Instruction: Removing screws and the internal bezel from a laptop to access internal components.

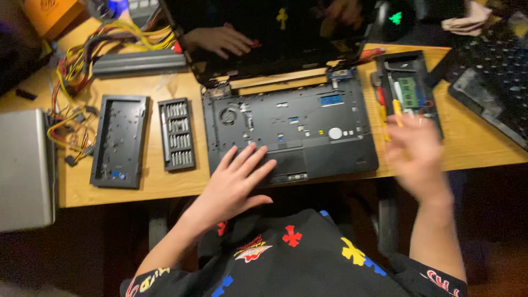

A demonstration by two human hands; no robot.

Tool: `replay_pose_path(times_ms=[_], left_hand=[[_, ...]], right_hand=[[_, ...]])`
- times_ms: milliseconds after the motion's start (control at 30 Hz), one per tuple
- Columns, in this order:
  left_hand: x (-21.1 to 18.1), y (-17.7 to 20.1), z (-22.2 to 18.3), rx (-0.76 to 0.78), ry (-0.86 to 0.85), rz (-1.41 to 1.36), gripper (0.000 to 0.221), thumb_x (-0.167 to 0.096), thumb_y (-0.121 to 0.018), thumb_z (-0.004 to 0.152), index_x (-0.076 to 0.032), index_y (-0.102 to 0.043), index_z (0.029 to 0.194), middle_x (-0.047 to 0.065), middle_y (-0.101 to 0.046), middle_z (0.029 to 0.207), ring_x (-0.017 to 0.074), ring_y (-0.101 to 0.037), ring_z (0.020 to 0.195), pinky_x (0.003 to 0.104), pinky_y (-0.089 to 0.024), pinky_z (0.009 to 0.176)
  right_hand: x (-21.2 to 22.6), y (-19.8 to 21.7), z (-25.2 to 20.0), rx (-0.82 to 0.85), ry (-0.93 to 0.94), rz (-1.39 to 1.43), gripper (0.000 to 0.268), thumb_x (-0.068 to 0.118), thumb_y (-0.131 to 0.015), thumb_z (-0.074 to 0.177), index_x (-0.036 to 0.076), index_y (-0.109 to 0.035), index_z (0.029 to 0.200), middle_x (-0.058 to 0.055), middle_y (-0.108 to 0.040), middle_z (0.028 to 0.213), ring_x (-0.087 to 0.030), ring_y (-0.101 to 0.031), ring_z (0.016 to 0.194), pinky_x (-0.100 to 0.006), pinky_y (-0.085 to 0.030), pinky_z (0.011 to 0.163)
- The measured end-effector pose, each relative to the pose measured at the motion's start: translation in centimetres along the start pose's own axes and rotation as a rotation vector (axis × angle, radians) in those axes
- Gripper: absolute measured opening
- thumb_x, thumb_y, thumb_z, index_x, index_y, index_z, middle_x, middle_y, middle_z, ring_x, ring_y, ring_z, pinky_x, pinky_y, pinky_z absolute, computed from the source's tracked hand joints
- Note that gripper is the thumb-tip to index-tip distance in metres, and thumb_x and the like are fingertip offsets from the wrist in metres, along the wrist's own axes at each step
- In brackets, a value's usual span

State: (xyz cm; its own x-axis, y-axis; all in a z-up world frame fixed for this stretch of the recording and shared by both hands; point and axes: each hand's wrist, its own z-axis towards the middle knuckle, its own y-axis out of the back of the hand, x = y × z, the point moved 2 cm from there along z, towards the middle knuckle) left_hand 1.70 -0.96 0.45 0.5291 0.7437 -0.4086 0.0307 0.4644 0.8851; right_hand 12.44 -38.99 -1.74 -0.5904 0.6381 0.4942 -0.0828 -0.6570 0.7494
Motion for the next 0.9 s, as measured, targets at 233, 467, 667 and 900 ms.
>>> replay_pose_path(times_ms=[233,467,667,900], left_hand=[[1.7,-1.3,-1.9,-0.040,0.099,0.239,0.076,-0.053,-0.077,0.080,-0.016,-0.057,0.144,0.018,-0.048,0.152,0.0404,-0.044,0.141,0.060,-0.032,0.113],[2.5,-0.9,-2.5,-0.045,0.055,0.208,0.069,-0.054,-0.076,0.083,-0.020,-0.061,0.142,0.015,-0.051,0.152,0.0372,-0.045,0.142,0.057,-0.033,0.115],[2.3,-0.8,-2.4,-0.046,0.076,0.218,0.069,-0.052,-0.078,0.083,-0.021,-0.062,0.142,0.014,-0.052,0.152,0.0361,-0.046,0.142,0.057,-0.033,0.116],[2.2,-0.8,-2.3,-0.056,0.099,0.211,0.069,-0.051,-0.078,0.083,-0.021,-0.062,0.143,0.014,-0.052,0.152,0.0360,-0.046,0.142,0.056,-0.033,0.116]], right_hand=[[6.4,-4.8,1.7,0.311,0.239,-0.096,0.065,0.039,-0.083,0.071,0.010,-0.069,0.127,-0.014,-0.059,0.144,-0.035,-0.050,0.138,-0.057,-0.032,0.117],[6.6,-5.5,0.9,0.296,0.254,-0.136,0.067,0.047,-0.084,0.072,0.011,-0.070,0.127,-0.011,-0.060,0.143,-0.032,-0.052,0.137,-0.059,-0.032,0.118],[5.9,-5.6,0.7,0.260,0.271,-0.127,0.066,0.049,-0.085,0.072,0.011,-0.072,0.124,-0.010,-0.063,0.141,-0.031,-0.054,0.135,-0.058,-0.034,0.118],[5.5,-4.8,1.7,0.275,0.291,-0.087,0.068,0.050,-0.083,0.069,0.008,-0.073,0.122,-0.010,-0.064,0.139,-0.031,-0.055,0.134,-0.056,-0.035,0.116]])
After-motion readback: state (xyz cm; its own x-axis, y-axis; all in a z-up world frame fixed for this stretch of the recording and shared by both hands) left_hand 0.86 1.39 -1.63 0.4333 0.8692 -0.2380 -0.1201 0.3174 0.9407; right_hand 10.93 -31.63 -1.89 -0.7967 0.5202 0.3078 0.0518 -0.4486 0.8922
